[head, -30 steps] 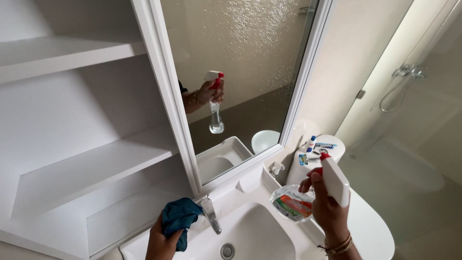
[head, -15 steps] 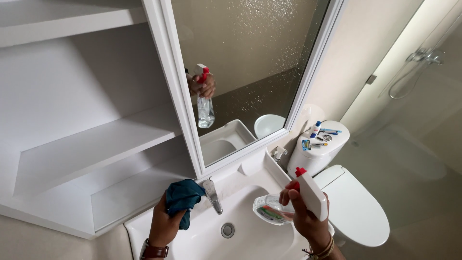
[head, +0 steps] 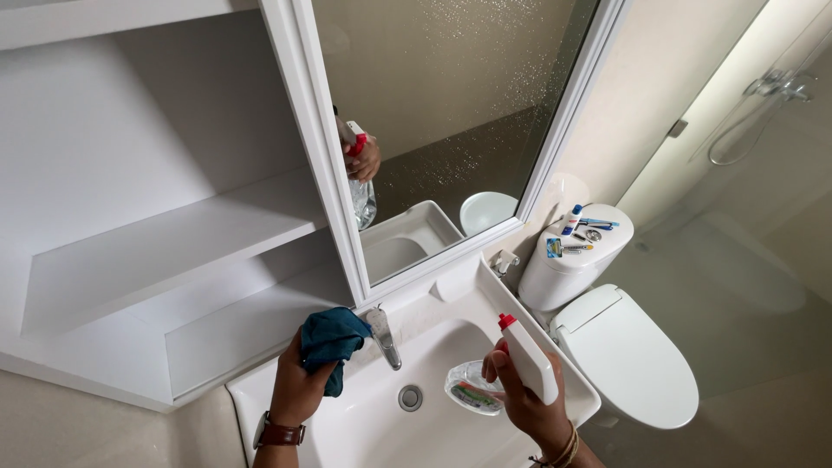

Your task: The person sprays a cleaning solution onto a blue cloth and wipes the interior shelves of a white bathroom cabinet. They then spray the mirror and wipe it clean with the same cloth, finishing by closing the cabinet door.

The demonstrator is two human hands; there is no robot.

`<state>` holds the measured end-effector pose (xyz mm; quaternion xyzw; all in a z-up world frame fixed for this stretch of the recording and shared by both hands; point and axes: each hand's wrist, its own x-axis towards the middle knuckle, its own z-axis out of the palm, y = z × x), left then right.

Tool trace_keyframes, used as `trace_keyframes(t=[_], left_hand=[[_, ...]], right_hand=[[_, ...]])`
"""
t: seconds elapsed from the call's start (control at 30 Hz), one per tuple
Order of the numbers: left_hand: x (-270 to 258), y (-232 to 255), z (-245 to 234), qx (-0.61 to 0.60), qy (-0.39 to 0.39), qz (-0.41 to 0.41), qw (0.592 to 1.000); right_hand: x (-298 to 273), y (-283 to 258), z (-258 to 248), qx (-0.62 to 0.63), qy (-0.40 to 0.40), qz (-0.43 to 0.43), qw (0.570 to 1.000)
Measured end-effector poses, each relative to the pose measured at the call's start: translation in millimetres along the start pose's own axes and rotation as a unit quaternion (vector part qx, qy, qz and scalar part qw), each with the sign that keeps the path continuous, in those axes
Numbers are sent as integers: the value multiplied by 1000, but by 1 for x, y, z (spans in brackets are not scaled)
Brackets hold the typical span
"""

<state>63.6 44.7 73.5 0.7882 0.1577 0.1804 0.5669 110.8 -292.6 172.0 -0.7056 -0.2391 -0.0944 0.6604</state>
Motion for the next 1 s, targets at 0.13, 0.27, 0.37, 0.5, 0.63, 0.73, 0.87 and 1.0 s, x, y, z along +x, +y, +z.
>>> trace_keyframes(t=[0.13,0.27,0.37,0.5,0.63,0.73,0.87,1.0], left_hand=[[-2,7,0,2,-2,9,1000],[-2,10,0,4,-4,12,1000],[-3,11,0,12,-4,16,1000],[-3,10,-1,15,-8,26,1000],[-3,10,-1,14,-5,31,999],[-3,11,-1,19,-6,36,999],[-3,13,-2,15,-10,49,999],[-5,17,-1,4,-9,52,999]], right_hand=[[-1,4,-2,4,-22,52,998],[-6,21,-5,-8,27,57,998],[-7,18,-5,-9,57,95,994],[-11,22,-8,-23,72,117,990],[-10,19,-11,-69,70,118,988],[-11,23,-15,-78,86,94,989],[-9,22,-20,-54,72,41,995],[-7,18,-22,-22,54,74,996]])
